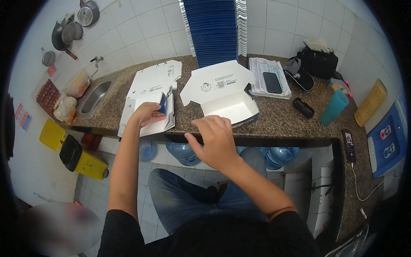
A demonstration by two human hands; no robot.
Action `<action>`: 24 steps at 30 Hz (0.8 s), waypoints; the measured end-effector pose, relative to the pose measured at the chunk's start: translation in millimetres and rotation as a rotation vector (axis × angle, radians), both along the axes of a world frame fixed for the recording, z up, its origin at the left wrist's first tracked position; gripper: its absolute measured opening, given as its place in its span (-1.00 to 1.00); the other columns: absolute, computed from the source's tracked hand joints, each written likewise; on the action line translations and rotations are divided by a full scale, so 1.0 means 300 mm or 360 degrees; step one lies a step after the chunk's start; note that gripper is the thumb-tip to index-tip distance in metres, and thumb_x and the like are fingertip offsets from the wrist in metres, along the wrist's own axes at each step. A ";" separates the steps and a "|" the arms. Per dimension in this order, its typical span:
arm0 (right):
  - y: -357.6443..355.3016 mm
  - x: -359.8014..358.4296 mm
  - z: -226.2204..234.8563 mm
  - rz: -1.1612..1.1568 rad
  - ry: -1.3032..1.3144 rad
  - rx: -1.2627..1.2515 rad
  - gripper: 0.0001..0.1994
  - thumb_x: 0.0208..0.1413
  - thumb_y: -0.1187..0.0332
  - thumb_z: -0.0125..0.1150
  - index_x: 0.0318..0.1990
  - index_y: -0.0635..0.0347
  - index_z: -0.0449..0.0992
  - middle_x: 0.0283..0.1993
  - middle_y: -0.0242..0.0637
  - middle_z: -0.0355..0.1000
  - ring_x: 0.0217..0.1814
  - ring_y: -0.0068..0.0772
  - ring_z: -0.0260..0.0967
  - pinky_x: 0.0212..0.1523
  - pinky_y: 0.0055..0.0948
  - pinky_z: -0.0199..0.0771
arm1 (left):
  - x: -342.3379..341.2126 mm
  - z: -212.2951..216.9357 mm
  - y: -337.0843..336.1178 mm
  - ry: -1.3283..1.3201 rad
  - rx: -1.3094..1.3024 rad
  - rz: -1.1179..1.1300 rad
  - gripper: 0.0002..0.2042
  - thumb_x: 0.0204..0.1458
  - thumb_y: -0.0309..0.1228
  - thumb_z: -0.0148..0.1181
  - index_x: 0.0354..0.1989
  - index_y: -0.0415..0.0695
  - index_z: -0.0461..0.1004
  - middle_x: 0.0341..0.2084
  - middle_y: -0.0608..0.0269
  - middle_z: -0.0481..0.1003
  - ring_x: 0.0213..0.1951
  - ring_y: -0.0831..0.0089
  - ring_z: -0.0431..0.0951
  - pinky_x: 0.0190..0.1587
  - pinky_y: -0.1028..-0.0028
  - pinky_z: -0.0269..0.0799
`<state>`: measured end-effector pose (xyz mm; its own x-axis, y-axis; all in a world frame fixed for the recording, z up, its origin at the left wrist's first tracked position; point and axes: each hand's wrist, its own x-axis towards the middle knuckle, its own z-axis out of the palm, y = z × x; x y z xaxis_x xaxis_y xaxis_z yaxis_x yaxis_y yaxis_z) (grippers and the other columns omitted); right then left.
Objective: Assembling and stacking cardboard food boxes in a packaging area.
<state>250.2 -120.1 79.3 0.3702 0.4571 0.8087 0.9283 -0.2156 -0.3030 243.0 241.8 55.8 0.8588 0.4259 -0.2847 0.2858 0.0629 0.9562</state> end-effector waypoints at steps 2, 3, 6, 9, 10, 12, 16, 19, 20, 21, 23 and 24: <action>0.024 -0.030 0.012 0.0224 0.0044 0.0058 -0.57 0.05 0.31 0.48 0.06 0.26 0.57 -0.04 -0.12 0.58 0.04 -0.03 0.50 0.09 -0.15 0.36 | -0.029 0.015 0.039 -0.0193 -0.0052 0.0238 -0.77 0.28 -0.44 0.04 -0.03 -0.36 0.45 -0.07 -0.03 0.48 -0.25 0.10 0.59 -0.12 0.23 0.73; 0.042 -0.052 0.024 0.0245 0.0040 0.0059 -0.57 0.05 0.31 0.48 0.06 0.26 0.57 -0.04 -0.12 0.58 0.04 -0.03 0.50 0.09 -0.15 0.36 | -0.056 0.024 0.059 -0.0261 -0.0090 0.0540 -0.76 0.29 -0.37 -0.01 -0.08 -0.30 0.48 -0.17 0.03 0.52 -0.31 0.18 0.59 -0.25 0.32 0.66; 0.067 -0.069 0.062 0.0561 0.0078 0.0151 -0.39 0.06 0.21 0.47 0.24 0.25 0.45 0.18 -0.08 0.50 0.25 0.04 0.42 0.28 0.02 0.29 | -0.138 0.235 -0.147 -0.0748 -0.0123 0.0791 -0.74 0.37 -0.25 -0.01 -0.15 -0.16 0.53 -0.36 0.21 0.54 -0.41 0.46 0.55 -0.41 0.47 0.50; 0.142 -0.148 0.104 0.0790 -0.0185 0.0170 -0.40 0.11 0.18 0.42 0.30 0.17 0.45 0.29 -0.08 0.47 0.33 0.12 0.38 0.37 0.09 0.27 | -0.345 0.305 -0.387 -0.1143 0.0303 0.0685 -0.75 0.41 -0.22 0.04 -0.20 -0.12 0.52 -0.36 0.32 0.55 -0.39 0.68 0.53 -0.46 0.59 0.42; 0.159 -0.169 0.106 0.0785 -0.0185 0.0173 -0.40 0.11 0.18 0.42 0.30 0.17 0.45 0.29 -0.08 0.47 0.33 0.12 0.38 0.37 0.09 0.27 | -0.408 0.277 -0.454 -0.1137 0.0310 0.0704 -0.80 0.40 -0.27 0.08 -0.16 -0.15 0.51 -0.32 0.34 0.55 -0.35 0.68 0.55 -0.43 0.60 0.44; 0.186 -0.225 0.103 0.0779 -0.0565 0.0221 -0.43 0.11 0.15 0.36 0.28 0.11 0.48 0.30 -0.13 0.45 0.36 0.14 0.36 0.37 0.18 0.27 | -0.536 0.229 -0.591 -0.1228 0.0124 0.0743 -0.79 0.40 -0.32 0.08 0.03 -0.18 0.45 -0.19 0.29 0.56 -0.23 0.58 0.59 -0.26 0.56 0.52; 0.196 -0.313 0.086 0.1095 -0.0320 0.0278 -0.47 0.07 0.16 0.37 0.20 0.15 0.55 0.18 -0.14 0.44 0.30 0.09 0.41 0.27 0.12 0.41 | -0.735 0.223 -0.749 -0.1286 -0.0477 0.0750 -0.68 0.33 -0.43 0.14 0.20 -0.23 0.38 -0.01 0.14 0.57 -0.09 0.41 0.65 -0.11 0.49 0.63; 0.167 -0.356 0.078 0.1306 -0.0126 0.0184 -0.49 0.11 0.09 0.31 0.15 0.21 0.55 0.18 -0.12 0.42 0.28 0.09 0.37 0.25 0.01 0.42 | -0.855 0.162 -0.791 -0.1124 -0.0518 0.0799 -0.62 0.32 -0.43 0.15 0.27 -0.24 0.35 0.09 0.05 0.55 0.00 0.31 0.66 -0.05 0.39 0.67; 0.162 -0.365 0.063 0.1347 -0.0072 0.0154 -0.50 0.06 0.09 0.36 0.07 0.25 0.60 0.18 -0.06 0.42 0.26 0.11 0.39 0.20 -0.06 0.48 | -0.876 0.154 -0.799 -0.1126 -0.0602 0.0797 -0.67 0.36 -0.39 0.14 0.22 -0.24 0.37 0.08 0.05 0.55 0.00 0.28 0.66 -0.03 0.30 0.69; 0.156 -0.356 0.047 0.1384 -0.0022 0.0147 -0.50 0.06 0.09 0.36 0.07 0.25 0.60 0.18 -0.06 0.42 0.26 0.11 0.39 0.20 -0.06 0.48 | -0.876 0.130 -0.789 -0.1090 -0.0603 0.0849 -0.67 0.36 -0.39 0.14 0.22 -0.24 0.37 0.08 0.05 0.55 0.00 0.28 0.66 -0.03 0.30 0.69; 0.137 -0.343 0.016 0.1510 0.0057 0.0124 -0.53 0.03 0.17 0.40 0.05 0.26 0.61 0.24 0.00 0.41 0.25 0.14 0.41 0.21 -0.02 0.48 | -0.876 0.059 -0.747 -0.1127 -0.0749 0.0905 -0.72 0.42 -0.33 0.08 0.16 -0.24 0.40 -0.04 0.06 0.59 -0.07 0.26 0.68 -0.11 0.32 0.70; 0.131 -0.345 -0.002 0.1421 0.0085 0.0083 -0.55 0.04 0.27 0.42 0.09 0.24 0.63 0.30 0.07 0.39 0.25 0.16 0.41 0.24 0.00 0.46 | -0.870 0.032 -0.747 -0.1095 -0.0738 0.0951 -0.72 0.42 -0.33 0.08 0.16 -0.24 0.40 -0.04 0.06 0.59 -0.07 0.26 0.68 -0.11 0.32 0.70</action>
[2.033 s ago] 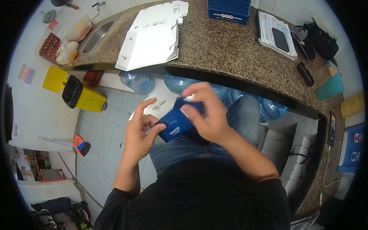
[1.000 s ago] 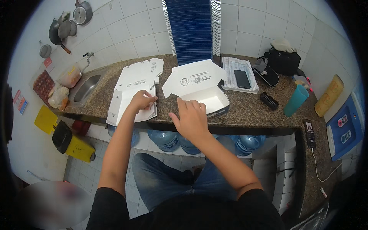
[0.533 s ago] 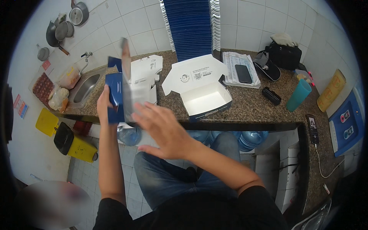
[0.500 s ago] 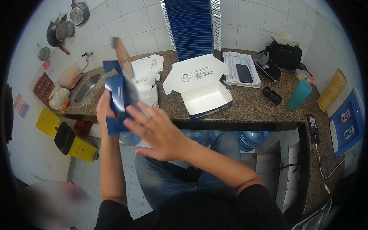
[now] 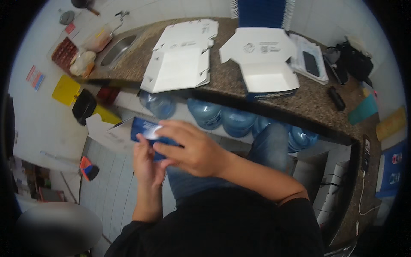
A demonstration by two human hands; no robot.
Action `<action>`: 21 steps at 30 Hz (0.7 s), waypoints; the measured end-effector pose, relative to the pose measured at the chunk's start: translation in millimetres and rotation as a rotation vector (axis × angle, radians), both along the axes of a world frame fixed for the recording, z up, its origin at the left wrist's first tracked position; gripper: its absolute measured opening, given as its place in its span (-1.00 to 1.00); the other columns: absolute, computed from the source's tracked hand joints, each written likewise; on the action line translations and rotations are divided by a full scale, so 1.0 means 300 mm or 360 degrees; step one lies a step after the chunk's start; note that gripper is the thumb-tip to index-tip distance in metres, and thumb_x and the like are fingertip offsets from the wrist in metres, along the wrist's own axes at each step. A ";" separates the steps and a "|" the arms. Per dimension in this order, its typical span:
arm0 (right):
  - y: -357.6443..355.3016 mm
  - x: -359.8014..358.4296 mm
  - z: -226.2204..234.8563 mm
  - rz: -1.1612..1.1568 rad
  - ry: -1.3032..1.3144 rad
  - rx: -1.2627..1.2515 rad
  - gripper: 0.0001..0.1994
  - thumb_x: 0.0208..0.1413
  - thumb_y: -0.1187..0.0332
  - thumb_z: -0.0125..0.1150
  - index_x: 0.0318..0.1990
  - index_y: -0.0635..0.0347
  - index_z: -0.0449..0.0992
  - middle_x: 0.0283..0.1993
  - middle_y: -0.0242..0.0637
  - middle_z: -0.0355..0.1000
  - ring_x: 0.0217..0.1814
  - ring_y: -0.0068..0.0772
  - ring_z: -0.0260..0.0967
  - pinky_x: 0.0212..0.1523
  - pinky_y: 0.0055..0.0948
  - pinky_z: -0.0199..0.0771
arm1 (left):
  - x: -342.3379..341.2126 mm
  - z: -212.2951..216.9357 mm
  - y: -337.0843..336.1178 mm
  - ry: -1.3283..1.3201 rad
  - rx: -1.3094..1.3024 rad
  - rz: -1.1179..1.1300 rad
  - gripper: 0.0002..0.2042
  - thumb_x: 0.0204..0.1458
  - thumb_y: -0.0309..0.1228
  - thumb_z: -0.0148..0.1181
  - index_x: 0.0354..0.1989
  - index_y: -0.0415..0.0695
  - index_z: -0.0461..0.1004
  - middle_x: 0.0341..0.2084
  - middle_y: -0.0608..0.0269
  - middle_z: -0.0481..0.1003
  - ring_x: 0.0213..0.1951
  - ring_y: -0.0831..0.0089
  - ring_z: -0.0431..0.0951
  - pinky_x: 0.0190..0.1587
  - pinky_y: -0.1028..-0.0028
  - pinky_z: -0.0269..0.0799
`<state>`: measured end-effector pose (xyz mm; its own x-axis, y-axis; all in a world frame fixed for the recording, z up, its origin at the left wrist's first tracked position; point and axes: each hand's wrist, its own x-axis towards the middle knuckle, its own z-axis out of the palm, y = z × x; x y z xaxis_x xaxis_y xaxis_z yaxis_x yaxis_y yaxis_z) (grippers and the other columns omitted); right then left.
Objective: Assembling and stacking cardboard food boxes in a packaging area.
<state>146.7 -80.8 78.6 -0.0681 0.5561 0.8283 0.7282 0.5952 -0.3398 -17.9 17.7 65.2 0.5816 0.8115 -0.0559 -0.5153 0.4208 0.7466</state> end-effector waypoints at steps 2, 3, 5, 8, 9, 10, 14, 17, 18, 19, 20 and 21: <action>0.023 -0.026 -0.046 -0.0164 0.0078 0.0019 -0.55 0.06 0.30 0.41 0.13 0.22 0.62 0.30 0.09 0.38 0.25 0.16 0.41 0.24 0.00 0.45 | 0.044 -0.055 -0.037 -0.0080 0.0133 -0.0121 -0.68 0.46 -0.20 0.00 0.15 -0.20 0.38 -0.09 0.14 0.59 -0.14 0.45 0.67 -0.21 0.52 0.67; 0.033 -0.037 -0.071 -0.0377 0.0121 0.0040 -0.54 0.07 0.34 0.40 0.17 0.21 0.62 0.30 0.11 0.38 0.25 0.16 0.41 0.24 0.00 0.44 | 0.054 -0.089 -0.063 -0.0065 0.0132 -0.0103 -0.68 0.46 -0.20 0.00 0.15 -0.20 0.38 -0.09 0.14 0.59 -0.14 0.45 0.67 -0.21 0.52 0.67; 0.033 -0.044 -0.100 -0.0398 0.0216 0.0036 -0.51 0.10 0.35 0.36 0.22 0.20 0.59 0.27 0.13 0.38 0.25 0.16 0.41 0.26 0.00 0.43 | 0.097 -0.107 -0.115 -0.0104 0.0257 0.0061 -0.72 0.47 -0.24 -0.01 0.13 -0.18 0.40 -0.24 0.22 0.62 -0.26 0.54 0.66 -0.29 0.60 0.58; -0.001 -0.097 -0.117 -0.0713 0.0105 -0.0115 -0.47 0.15 0.32 0.35 0.30 0.21 0.52 0.25 0.12 0.39 0.24 0.19 0.41 0.25 0.01 0.42 | 0.080 -0.101 -0.128 -0.0062 0.0352 0.0077 -0.79 0.44 -0.39 0.02 0.13 -0.20 0.37 -0.28 0.21 0.63 -0.31 0.58 0.64 -0.23 0.60 0.53; -0.024 -0.110 -0.121 -0.0640 0.0178 -0.0219 -0.46 0.18 0.34 0.33 0.33 0.20 0.47 0.23 0.11 0.40 0.22 0.18 0.41 0.24 -0.01 0.43 | 0.077 -0.102 -0.124 0.0053 0.0486 0.0089 -0.80 0.43 -0.44 0.02 0.13 -0.20 0.36 -0.25 0.19 0.64 -0.30 0.57 0.64 -0.18 0.58 0.53; -0.044 -0.110 -0.126 -0.0574 0.0249 -0.0321 -0.45 0.22 0.35 0.31 0.37 0.19 0.43 0.21 0.10 0.41 0.20 0.16 0.42 0.23 -0.03 0.43 | 0.097 -0.068 -0.135 0.0198 0.0313 0.0250 -0.84 0.40 -0.52 0.01 0.08 -0.21 0.38 -0.28 0.20 0.62 -0.39 0.68 0.51 -0.38 0.68 0.32; -0.156 0.029 -0.142 -0.0289 0.0634 -0.0488 -0.49 0.30 0.38 0.22 0.40 0.18 0.39 -0.06 -0.05 0.54 -0.07 -0.09 0.54 -0.02 -0.24 0.52 | -0.036 -0.093 -0.021 0.0529 0.0444 -0.0407 -0.76 0.39 -0.53 0.03 0.18 -0.25 0.36 -0.28 0.23 0.64 -0.33 0.67 0.54 -0.30 0.61 0.40; -0.172 0.120 -0.122 -0.0011 0.0700 -0.1370 -0.48 0.33 0.32 0.25 0.40 0.18 0.39 -0.39 -0.18 0.52 -0.36 -0.28 0.53 -0.25 -0.31 0.52 | -0.086 -0.047 -0.022 0.0869 0.0783 -0.0823 -0.70 0.37 -0.52 0.07 0.23 -0.22 0.35 -0.35 0.27 0.64 -0.34 0.66 0.55 -0.29 0.58 0.41; -0.164 0.115 -0.182 0.0171 0.0858 -0.1287 -0.49 0.34 0.26 0.26 0.40 0.09 0.41 -0.59 -0.28 0.38 -0.57 -0.45 0.41 -0.41 -0.36 0.43 | -0.093 -0.041 -0.043 0.0883 0.0756 -0.0849 -0.70 0.37 -0.52 0.07 0.23 -0.22 0.35 -0.35 0.27 0.64 -0.34 0.66 0.55 -0.29 0.58 0.41; -0.156 0.110 -0.189 0.0172 0.0875 -0.1295 -0.49 0.34 0.26 0.26 0.40 0.09 0.41 -0.59 -0.28 0.38 -0.57 -0.45 0.41 -0.41 -0.36 0.43 | -0.089 -0.033 -0.052 0.0995 0.0870 -0.0756 -0.67 0.35 -0.53 0.08 0.26 -0.23 0.34 -0.42 0.33 0.59 -0.39 0.70 0.50 -0.31 0.64 0.34; -0.150 0.105 -0.193 0.0144 0.1212 -0.1539 -0.51 0.34 0.26 0.26 0.40 0.04 0.42 -0.58 -0.28 0.39 -0.59 -0.46 0.39 -0.42 -0.36 0.41 | -0.084 -0.031 -0.059 0.1105 0.0986 -0.0663 -0.63 0.33 -0.54 0.09 0.29 -0.23 0.32 -0.49 0.40 0.55 -0.43 0.75 0.46 -0.33 0.70 0.27; -0.148 0.101 -0.200 0.0113 0.1551 -0.1776 -0.52 0.34 0.26 0.26 0.39 -0.01 0.43 -0.57 -0.28 0.40 -0.61 -0.48 0.38 -0.43 -0.36 0.39 | -0.076 -0.034 -0.066 0.1113 0.0981 -0.0675 -0.63 0.33 -0.54 0.09 0.29 -0.23 0.32 -0.49 0.40 0.55 -0.43 0.75 0.46 -0.33 0.70 0.27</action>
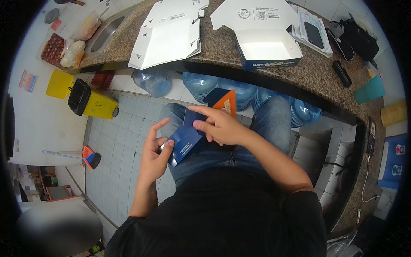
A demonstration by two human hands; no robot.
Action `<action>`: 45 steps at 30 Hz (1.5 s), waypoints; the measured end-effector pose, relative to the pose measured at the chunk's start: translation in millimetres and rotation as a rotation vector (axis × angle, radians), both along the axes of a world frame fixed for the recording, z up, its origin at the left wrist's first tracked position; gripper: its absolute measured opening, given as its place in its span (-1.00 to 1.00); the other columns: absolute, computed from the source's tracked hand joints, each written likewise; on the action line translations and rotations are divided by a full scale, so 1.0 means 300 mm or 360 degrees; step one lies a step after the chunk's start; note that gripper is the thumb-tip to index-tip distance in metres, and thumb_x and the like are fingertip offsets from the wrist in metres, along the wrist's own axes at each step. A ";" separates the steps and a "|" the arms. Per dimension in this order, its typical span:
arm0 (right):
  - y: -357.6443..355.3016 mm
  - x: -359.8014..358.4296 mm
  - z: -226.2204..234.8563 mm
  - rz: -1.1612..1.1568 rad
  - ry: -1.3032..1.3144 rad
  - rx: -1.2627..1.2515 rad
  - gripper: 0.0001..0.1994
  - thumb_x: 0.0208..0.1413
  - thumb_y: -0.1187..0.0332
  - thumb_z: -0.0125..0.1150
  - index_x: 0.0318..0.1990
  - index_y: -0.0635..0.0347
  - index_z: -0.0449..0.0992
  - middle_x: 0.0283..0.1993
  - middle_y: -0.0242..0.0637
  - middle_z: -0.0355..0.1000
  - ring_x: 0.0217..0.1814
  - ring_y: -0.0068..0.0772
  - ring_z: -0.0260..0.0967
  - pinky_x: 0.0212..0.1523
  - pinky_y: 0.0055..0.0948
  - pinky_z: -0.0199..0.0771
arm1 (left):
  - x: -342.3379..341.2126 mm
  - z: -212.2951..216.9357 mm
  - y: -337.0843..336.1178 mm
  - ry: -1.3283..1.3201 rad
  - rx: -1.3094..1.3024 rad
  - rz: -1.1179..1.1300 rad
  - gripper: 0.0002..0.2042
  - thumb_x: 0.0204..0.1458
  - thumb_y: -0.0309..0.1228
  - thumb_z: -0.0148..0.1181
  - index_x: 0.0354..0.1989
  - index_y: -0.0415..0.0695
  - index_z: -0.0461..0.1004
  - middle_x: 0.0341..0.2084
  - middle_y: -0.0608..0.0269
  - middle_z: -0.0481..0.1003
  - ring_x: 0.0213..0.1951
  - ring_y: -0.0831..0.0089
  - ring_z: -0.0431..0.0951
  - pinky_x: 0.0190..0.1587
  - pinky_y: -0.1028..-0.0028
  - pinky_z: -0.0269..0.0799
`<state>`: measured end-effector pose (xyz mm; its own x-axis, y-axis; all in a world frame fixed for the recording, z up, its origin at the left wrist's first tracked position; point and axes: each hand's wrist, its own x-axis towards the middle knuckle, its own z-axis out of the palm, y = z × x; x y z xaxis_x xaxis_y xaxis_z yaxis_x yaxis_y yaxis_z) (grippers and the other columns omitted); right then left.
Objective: Assembling and stacking cardboard food boxes in a packaging area.
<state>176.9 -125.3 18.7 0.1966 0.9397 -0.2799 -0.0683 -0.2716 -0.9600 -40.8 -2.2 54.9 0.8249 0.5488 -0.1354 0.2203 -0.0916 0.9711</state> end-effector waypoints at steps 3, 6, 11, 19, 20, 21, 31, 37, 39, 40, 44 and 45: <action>0.008 -0.012 -0.014 0.0223 -0.0356 0.0299 -0.59 0.28 0.18 0.33 0.22 0.10 0.56 -0.61 -0.25 0.39 -0.69 -0.41 0.31 -0.52 -0.33 0.35 | 0.025 -0.019 -0.011 0.0018 -0.0022 0.0175 -0.53 0.27 -0.60 0.06 0.36 -0.14 0.25 -0.53 0.34 0.55 -0.46 0.72 0.48 -0.39 0.66 0.29; 0.009 -0.056 0.017 0.0337 -0.0834 0.0578 -0.62 0.20 0.11 0.41 0.02 0.20 0.65 -0.63 -0.18 0.42 -0.70 -0.28 0.34 -0.56 -0.30 0.32 | 0.029 -0.052 -0.022 -0.0076 0.0106 0.0039 -0.49 0.24 -0.61 0.05 0.38 -0.19 0.17 -0.62 0.46 0.42 -0.56 0.80 0.32 -0.48 0.69 0.13; 0.019 -0.038 0.018 0.0059 -0.0859 0.0496 -0.55 0.11 0.05 0.48 0.01 0.20 0.65 -0.54 -0.03 0.51 -0.51 -0.14 0.56 -0.41 -0.21 0.48 | 0.049 -0.038 -0.053 -0.0457 0.0185 0.0215 -0.35 0.16 -0.68 0.12 0.42 -0.18 0.05 -0.67 0.48 0.39 -0.60 0.79 0.30 -0.49 0.70 0.11; -0.008 -0.006 0.021 -0.0007 -0.0925 0.0811 -0.29 -0.05 0.07 0.65 0.22 0.20 0.48 -0.37 -0.16 0.61 -0.40 -0.27 0.61 -0.37 -0.34 0.53 | 0.015 -0.058 0.103 -0.0620 0.0594 0.0513 -0.17 0.14 -0.50 0.36 0.50 -0.15 -0.07 -0.14 0.05 0.58 -0.06 0.40 0.52 0.01 0.45 0.31; 0.000 -0.001 0.009 -0.0305 -0.0606 0.0911 -0.30 -0.02 0.16 0.65 0.24 0.24 0.46 -0.34 -0.23 0.61 -0.40 -0.41 0.60 -0.39 -0.42 0.52 | 0.005 -0.078 0.139 -0.0790 0.0773 0.0866 -0.10 0.13 -0.41 0.45 0.51 -0.17 -0.10 0.07 -0.05 0.56 0.21 0.22 0.49 0.26 0.26 0.28; 0.006 -0.012 0.009 -0.0500 0.0041 0.1043 -0.40 0.11 0.29 0.56 0.24 0.34 0.44 -0.29 -0.33 0.59 -0.46 -0.59 0.50 -0.44 -0.54 0.48 | -0.035 -0.125 0.175 -0.0876 0.0637 0.0853 -0.06 0.13 -0.25 0.48 0.53 -0.15 -0.10 0.30 -0.12 0.39 0.39 0.08 0.30 0.38 0.12 0.17; 0.055 -0.084 0.013 -0.1075 -0.0825 0.0962 -0.52 -0.01 0.20 0.62 -0.04 0.19 0.50 0.06 -0.10 0.41 0.06 -0.24 0.44 0.07 -0.22 0.49 | -0.015 -0.027 0.080 -0.0684 -0.0833 0.0248 -0.81 0.28 -0.43 0.24 -0.05 -0.27 0.61 -0.11 0.12 0.68 -0.11 0.37 0.69 -0.03 0.37 0.60; 0.047 -0.145 0.076 -0.0371 -0.1513 0.1594 -0.64 -0.11 0.32 0.59 -0.25 0.19 0.50 0.08 -0.08 0.41 0.24 0.11 0.39 0.19 -0.08 0.42 | 0.077 -0.014 -0.001 -0.0680 -0.0919 0.0594 -0.85 0.27 -0.61 0.21 -0.03 -0.21 0.48 -0.06 0.11 0.64 -0.03 0.43 0.67 0.02 0.41 0.66; 0.053 -0.132 0.054 -0.0392 -0.1496 0.1571 -0.65 -0.12 0.33 0.59 -0.24 0.20 0.51 0.09 -0.08 0.41 0.26 0.11 0.39 0.19 -0.06 0.42 | 0.088 -0.043 -0.011 -0.0857 -0.1036 0.0575 -0.86 0.29 -0.59 0.19 -0.02 -0.21 0.48 -0.06 0.11 0.63 -0.03 0.41 0.68 0.01 0.39 0.66; 0.058 -0.123 0.054 -0.0413 -0.1481 0.1549 -0.66 -0.13 0.34 0.58 -0.24 0.20 0.52 0.10 -0.07 0.41 0.27 0.11 0.40 0.19 -0.03 0.42 | 0.103 -0.046 -0.015 -0.1035 -0.1151 0.0554 -0.87 0.31 -0.58 0.18 -0.01 -0.21 0.49 -0.06 0.11 0.63 -0.03 0.39 0.68 0.00 0.37 0.67; 0.046 -0.102 0.112 -0.0353 -0.1614 0.1530 -0.74 -0.11 0.40 0.56 -0.31 0.22 0.56 -0.01 -0.17 0.51 0.30 0.12 0.43 0.22 0.07 0.43 | 0.119 -0.029 -0.027 -0.1126 -0.0819 0.0510 -0.85 0.33 -0.49 0.21 0.02 -0.19 0.50 -0.14 0.19 0.64 -0.09 0.44 0.67 -0.03 0.40 0.64; 0.043 -0.100 0.114 -0.0262 -0.1629 0.1559 -0.80 -0.10 0.44 0.52 -0.36 0.23 0.57 -0.07 -0.26 0.53 0.30 0.06 0.43 0.26 0.11 0.38 | 0.108 -0.064 -0.003 -0.1075 -0.0653 0.0546 -0.87 0.33 -0.48 0.22 -0.01 -0.18 0.51 -0.20 0.24 0.63 -0.19 0.51 0.64 -0.11 0.44 0.59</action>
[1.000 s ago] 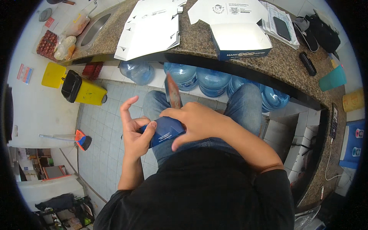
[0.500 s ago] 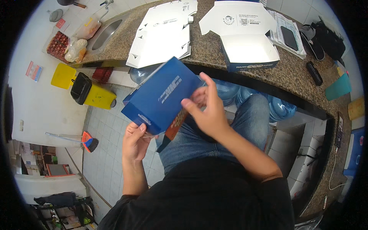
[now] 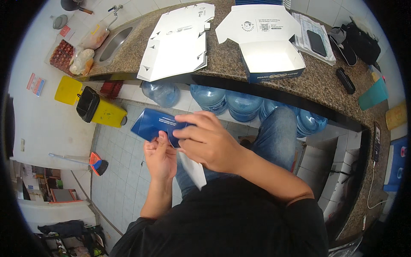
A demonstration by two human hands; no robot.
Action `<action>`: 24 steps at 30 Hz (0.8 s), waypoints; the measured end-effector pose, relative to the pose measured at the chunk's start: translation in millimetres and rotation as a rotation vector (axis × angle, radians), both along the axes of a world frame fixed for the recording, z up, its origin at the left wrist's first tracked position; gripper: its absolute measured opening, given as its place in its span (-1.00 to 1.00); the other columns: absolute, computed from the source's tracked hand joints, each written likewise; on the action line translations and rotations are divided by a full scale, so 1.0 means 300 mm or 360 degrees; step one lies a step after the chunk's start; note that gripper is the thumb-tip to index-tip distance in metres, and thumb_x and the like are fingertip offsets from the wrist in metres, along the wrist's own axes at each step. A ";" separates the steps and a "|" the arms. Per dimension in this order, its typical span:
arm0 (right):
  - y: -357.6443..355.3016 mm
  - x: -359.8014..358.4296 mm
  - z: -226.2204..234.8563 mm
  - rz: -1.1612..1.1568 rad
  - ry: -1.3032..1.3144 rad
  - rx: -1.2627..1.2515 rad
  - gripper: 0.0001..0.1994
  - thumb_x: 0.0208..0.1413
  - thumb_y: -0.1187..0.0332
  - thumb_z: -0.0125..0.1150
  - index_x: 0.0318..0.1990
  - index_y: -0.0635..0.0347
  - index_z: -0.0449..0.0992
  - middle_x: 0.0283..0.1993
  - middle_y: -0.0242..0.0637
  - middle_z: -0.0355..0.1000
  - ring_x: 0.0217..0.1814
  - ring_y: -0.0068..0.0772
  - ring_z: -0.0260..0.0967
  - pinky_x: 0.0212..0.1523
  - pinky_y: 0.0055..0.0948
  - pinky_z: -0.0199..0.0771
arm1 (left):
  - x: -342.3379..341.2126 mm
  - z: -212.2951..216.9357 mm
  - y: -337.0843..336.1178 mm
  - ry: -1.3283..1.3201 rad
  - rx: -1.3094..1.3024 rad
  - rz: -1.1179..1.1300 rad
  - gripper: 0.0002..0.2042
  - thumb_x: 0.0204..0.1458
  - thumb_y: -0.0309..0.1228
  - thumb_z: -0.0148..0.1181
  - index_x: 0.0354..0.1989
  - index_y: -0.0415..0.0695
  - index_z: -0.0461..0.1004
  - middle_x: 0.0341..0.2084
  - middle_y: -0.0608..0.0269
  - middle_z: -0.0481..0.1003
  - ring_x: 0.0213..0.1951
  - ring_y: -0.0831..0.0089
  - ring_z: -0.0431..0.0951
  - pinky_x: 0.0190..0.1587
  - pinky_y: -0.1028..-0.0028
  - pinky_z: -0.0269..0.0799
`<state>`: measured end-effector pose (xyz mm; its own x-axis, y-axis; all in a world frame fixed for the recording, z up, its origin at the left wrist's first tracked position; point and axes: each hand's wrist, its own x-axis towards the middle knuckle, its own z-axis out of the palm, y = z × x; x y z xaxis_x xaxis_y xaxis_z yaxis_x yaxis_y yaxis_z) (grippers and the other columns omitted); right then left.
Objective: Assembling and stacking cardboard food boxes in a packaging area.
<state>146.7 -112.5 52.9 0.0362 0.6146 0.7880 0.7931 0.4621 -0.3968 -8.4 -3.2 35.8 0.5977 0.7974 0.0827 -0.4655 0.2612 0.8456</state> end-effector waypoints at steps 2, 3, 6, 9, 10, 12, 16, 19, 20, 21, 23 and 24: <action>-0.024 -0.015 0.032 -0.0007 -0.0042 -0.0125 -0.83 -0.06 0.45 0.46 -0.34 0.22 0.56 -0.10 -0.26 0.49 0.31 0.01 0.41 0.26 0.10 0.37 | 0.012 -0.073 0.041 -0.0013 0.0001 -0.0017 -0.84 0.35 -0.48 0.17 0.04 -0.19 0.49 -0.13 0.21 0.63 -0.16 0.47 0.66 -0.10 0.43 0.61; -0.031 -0.023 0.040 -0.0014 -0.0077 -0.0252 -0.86 -0.02 0.47 0.40 -0.32 0.22 0.55 -0.12 -0.27 0.46 0.31 -0.05 0.39 0.26 0.09 0.36 | 0.011 -0.097 0.053 -0.0020 0.0001 -0.0033 -0.81 0.37 -0.48 0.13 0.10 -0.21 0.48 -0.06 0.18 0.63 -0.13 0.43 0.68 -0.09 0.42 0.62; -0.002 -0.020 -0.015 -0.0179 0.0090 -0.0219 -0.85 0.06 0.38 0.39 -0.31 0.20 0.53 -0.11 -0.20 0.41 0.25 0.03 0.37 0.27 0.15 0.32 | 0.061 -0.037 -0.069 -0.0129 -0.0084 -0.0013 -0.85 0.35 -0.48 0.17 0.03 -0.20 0.49 -0.16 0.23 0.62 -0.22 0.50 0.65 -0.15 0.42 0.59; -0.012 0.006 -0.013 -0.0196 0.0322 -0.0291 -0.66 0.05 0.22 0.44 -0.11 0.17 0.51 0.00 -0.10 0.38 0.22 0.12 0.35 0.30 0.18 0.27 | 0.045 -0.010 -0.048 -0.0149 -0.0044 -0.0120 -0.84 0.34 -0.50 0.20 0.03 -0.22 0.52 -0.17 0.22 0.62 -0.19 0.52 0.64 -0.11 0.43 0.57; -0.026 0.010 -0.006 -0.0183 0.0396 -0.0384 -0.51 0.03 0.10 0.47 0.04 0.14 0.51 0.08 -0.04 0.35 0.22 0.17 0.33 0.32 0.18 0.25 | 0.022 0.005 -0.022 0.0156 0.0237 -0.0284 -0.83 0.34 -0.51 0.17 0.04 -0.25 0.52 -0.16 0.21 0.62 -0.17 0.51 0.65 -0.10 0.45 0.56; -0.047 0.061 0.052 -0.0172 0.0245 -0.0343 -0.34 -0.01 0.01 0.49 0.20 0.09 0.42 0.20 0.01 0.30 0.27 0.20 0.29 0.33 0.17 0.24 | 0.004 0.054 -0.009 0.0632 0.0432 -0.0566 -0.82 0.31 -0.50 0.16 0.00 -0.27 0.57 -0.17 0.12 0.66 -0.19 0.26 0.69 -0.10 0.39 0.55; -0.070 0.139 0.083 -0.0013 -0.0152 -0.0505 -0.11 -0.01 -0.12 0.50 0.45 -0.02 0.27 0.48 0.06 0.11 0.47 0.29 0.11 0.40 0.18 0.14 | -0.017 0.117 0.018 0.0920 0.1390 -0.1087 -0.81 0.19 -0.48 0.25 -0.05 -0.22 0.59 -0.24 -0.14 0.62 -0.23 -0.17 0.62 -0.14 0.13 0.51; -0.085 0.153 0.057 0.0193 -0.0174 -0.0570 -0.27 0.00 0.01 0.53 0.32 -0.01 0.40 0.38 -0.07 0.28 0.49 0.24 0.13 0.42 0.24 0.11 | -0.046 0.087 0.010 0.1219 0.1512 -0.1216 -0.80 0.20 -0.44 0.28 -0.05 -0.23 0.57 -0.26 -0.12 0.63 -0.18 -0.08 0.63 -0.10 0.12 0.49; -0.100 0.171 0.036 0.0282 -0.0245 -0.0707 -0.35 0.00 0.07 0.53 0.25 0.01 0.45 0.29 -0.11 0.35 0.48 0.20 0.16 0.42 0.23 0.12 | -0.031 0.139 -0.002 0.1364 0.1143 -0.1376 -0.76 0.20 -0.37 0.32 -0.02 -0.19 0.57 -0.22 -0.06 0.63 -0.13 -0.03 0.61 -0.03 0.12 0.45; -0.116 0.183 0.019 0.0371 -0.0315 -0.0846 -0.43 0.00 0.13 0.53 0.17 0.03 0.50 0.20 -0.15 0.42 0.47 0.15 0.18 0.42 0.21 0.14 | -0.043 0.115 -0.012 0.1365 0.1137 -0.1388 -0.76 0.20 -0.37 0.32 -0.02 -0.19 0.57 -0.22 -0.06 0.63 -0.13 -0.03 0.61 -0.03 0.12 0.45; -0.134 0.189 0.004 0.0416 -0.0230 -0.0884 -0.57 0.00 0.21 0.51 0.02 0.08 0.55 0.09 -0.21 0.47 0.44 0.09 0.24 0.42 0.18 0.16 | -0.057 0.073 -0.042 0.1151 0.1110 -0.1443 -0.73 0.18 -0.38 0.34 0.01 -0.16 0.56 -0.26 -0.03 0.64 -0.16 0.01 0.61 -0.01 0.13 0.44; -0.143 0.190 0.008 0.0416 -0.0162 -0.0915 -0.60 0.01 0.21 0.51 -0.02 0.09 0.55 0.08 -0.20 0.47 0.44 0.09 0.24 0.43 0.15 0.17 | -0.061 0.072 -0.058 0.1175 0.1109 -0.1442 -0.73 0.17 -0.44 0.34 0.03 -0.18 0.54 -0.33 -0.04 0.64 -0.24 -0.02 0.65 -0.08 0.19 0.48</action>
